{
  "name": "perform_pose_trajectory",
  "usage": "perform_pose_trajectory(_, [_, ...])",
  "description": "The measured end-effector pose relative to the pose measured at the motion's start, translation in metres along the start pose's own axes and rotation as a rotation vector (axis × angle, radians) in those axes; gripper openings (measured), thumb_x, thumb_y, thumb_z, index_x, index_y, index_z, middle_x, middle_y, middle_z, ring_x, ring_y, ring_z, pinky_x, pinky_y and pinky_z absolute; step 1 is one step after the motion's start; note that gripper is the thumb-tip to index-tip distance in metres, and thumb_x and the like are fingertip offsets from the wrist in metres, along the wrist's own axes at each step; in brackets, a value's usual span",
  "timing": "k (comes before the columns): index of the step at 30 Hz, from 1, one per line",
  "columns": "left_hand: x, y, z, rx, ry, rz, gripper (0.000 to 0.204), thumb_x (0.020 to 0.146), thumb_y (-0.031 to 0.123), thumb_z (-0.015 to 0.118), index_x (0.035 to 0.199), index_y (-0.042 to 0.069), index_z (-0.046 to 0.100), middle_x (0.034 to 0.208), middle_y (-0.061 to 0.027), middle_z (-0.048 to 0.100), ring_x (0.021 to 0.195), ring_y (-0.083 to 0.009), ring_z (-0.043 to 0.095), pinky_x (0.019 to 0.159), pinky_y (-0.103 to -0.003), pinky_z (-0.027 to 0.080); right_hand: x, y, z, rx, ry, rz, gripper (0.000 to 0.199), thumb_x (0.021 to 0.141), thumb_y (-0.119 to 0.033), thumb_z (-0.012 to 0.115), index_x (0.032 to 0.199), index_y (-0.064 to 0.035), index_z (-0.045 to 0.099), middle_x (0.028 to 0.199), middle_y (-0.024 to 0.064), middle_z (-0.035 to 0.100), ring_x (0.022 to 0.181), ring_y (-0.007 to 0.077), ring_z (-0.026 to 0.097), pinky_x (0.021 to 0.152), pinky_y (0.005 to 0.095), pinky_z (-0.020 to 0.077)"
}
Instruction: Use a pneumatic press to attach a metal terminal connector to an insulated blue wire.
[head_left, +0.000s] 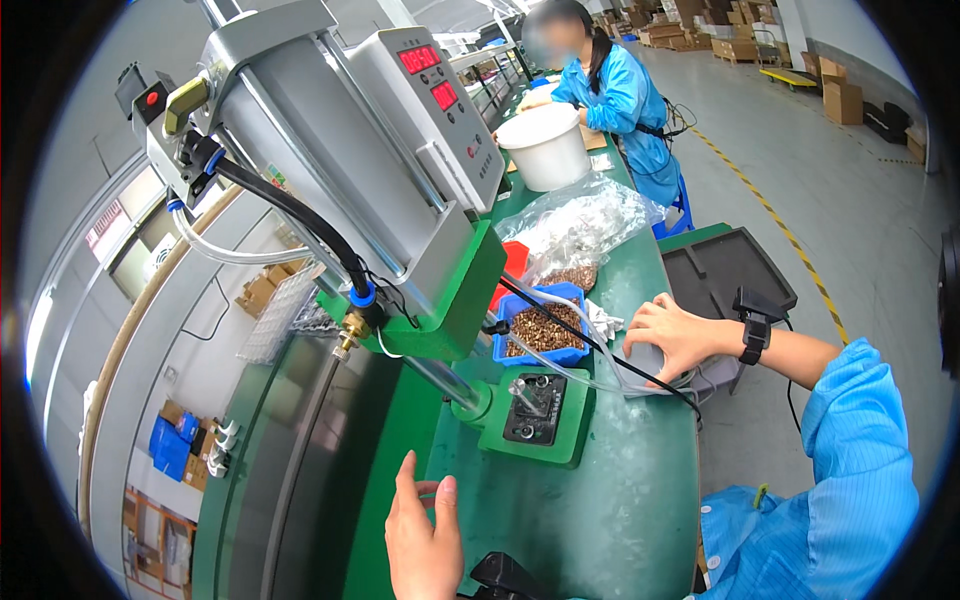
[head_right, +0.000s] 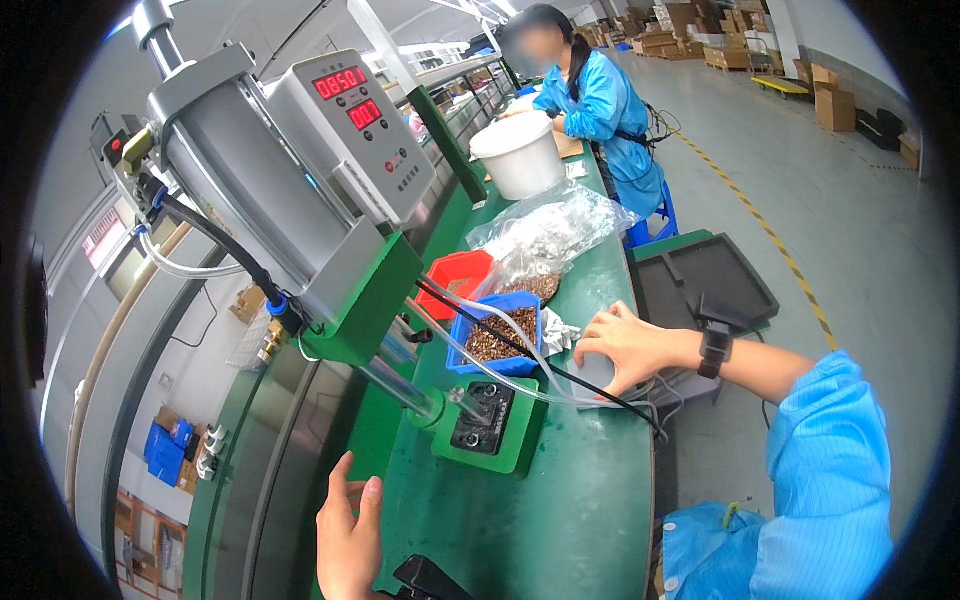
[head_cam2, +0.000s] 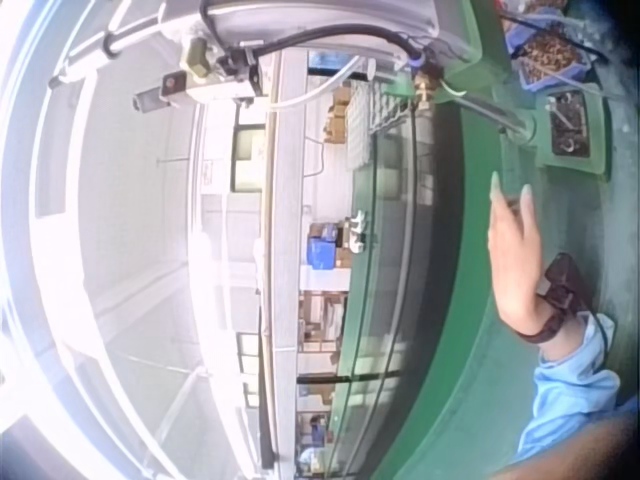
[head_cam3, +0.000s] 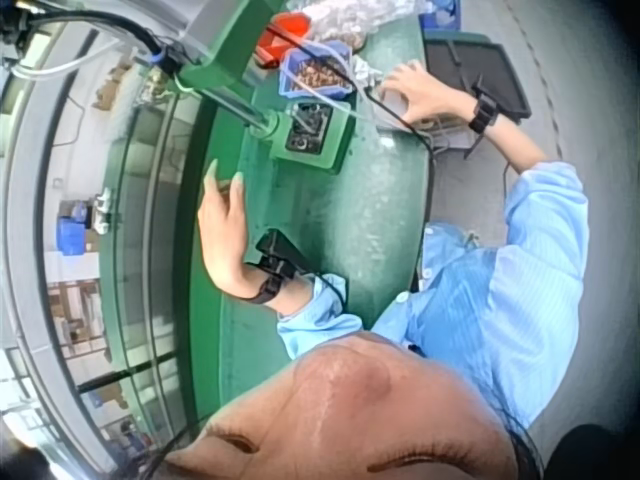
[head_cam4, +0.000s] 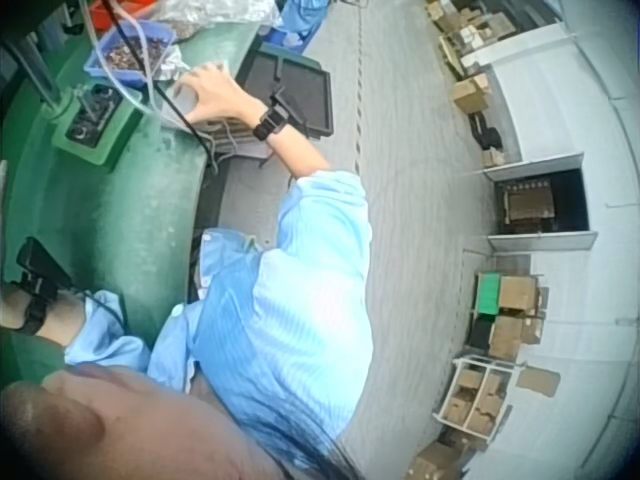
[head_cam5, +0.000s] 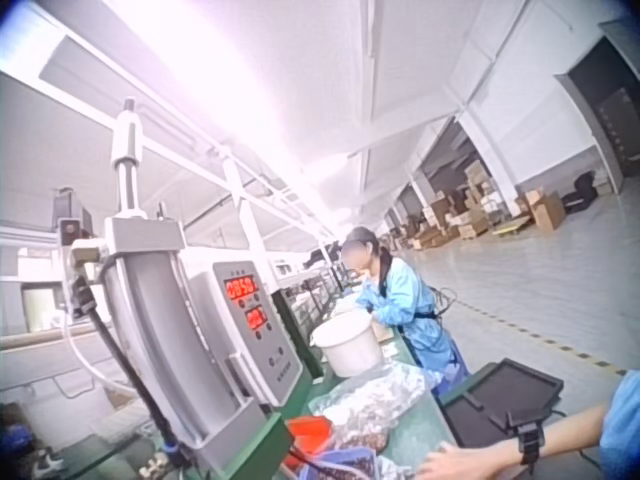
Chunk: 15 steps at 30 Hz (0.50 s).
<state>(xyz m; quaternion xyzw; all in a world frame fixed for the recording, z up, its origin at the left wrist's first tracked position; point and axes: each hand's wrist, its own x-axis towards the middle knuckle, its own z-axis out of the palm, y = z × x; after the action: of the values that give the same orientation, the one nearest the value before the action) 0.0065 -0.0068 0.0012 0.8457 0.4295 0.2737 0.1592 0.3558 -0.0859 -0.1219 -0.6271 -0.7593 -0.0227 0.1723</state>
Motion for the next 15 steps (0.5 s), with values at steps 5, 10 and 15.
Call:
perform_pose_trajectory(5, [-0.001, 0.000, -0.003, -0.008, -0.047, -0.085, 0.046, 0.086, 0.028, 0.050, 0.122, 0.001, 0.040, 0.092, -0.0183, 0.059, 0.084, -0.0315, 0.057, 0.073, -0.038, 0.044, 0.000, 0.008, 0.000, -0.040, 0.061, 0.091, 0.049, 0.057, -0.047, 0.068, 0.091, -0.0139, 0.056, 0.092, 0.0095, 0.054, 0.095, 0.0242, 0.045, 0.083, 0.0389, 0.0268])
perform_pose_trajectory(10, [-0.002, 0.001, -0.004, -0.027, -0.005, -0.040, 0.040, 0.085, 0.023, 0.051, 0.119, 0.003, 0.044, 0.091, -0.0210, 0.059, 0.085, -0.0364, 0.056, 0.073, -0.039, 0.043, 0.006, 0.033, 0.001, -0.073, 0.084, 0.233, 0.050, 0.057, -0.049, 0.066, 0.091, -0.0133, 0.056, 0.086, 0.0106, 0.052, 0.089, 0.0251, 0.046, 0.081, 0.0369, 0.0269])
perform_pose_trajectory(15, [-0.002, 0.002, -0.005, -0.022, -0.012, -0.026, 0.040, 0.086, 0.024, 0.051, 0.119, 0.002, 0.044, 0.091, -0.0216, 0.059, 0.086, -0.0366, 0.056, 0.072, -0.038, 0.043, 0.010, 0.048, 0.004, -0.026, 0.121, 0.234, 0.051, 0.057, -0.049, 0.066, 0.092, -0.0130, 0.055, 0.086, 0.0110, 0.051, 0.090, 0.0244, 0.045, 0.081, 0.0365, 0.0256])
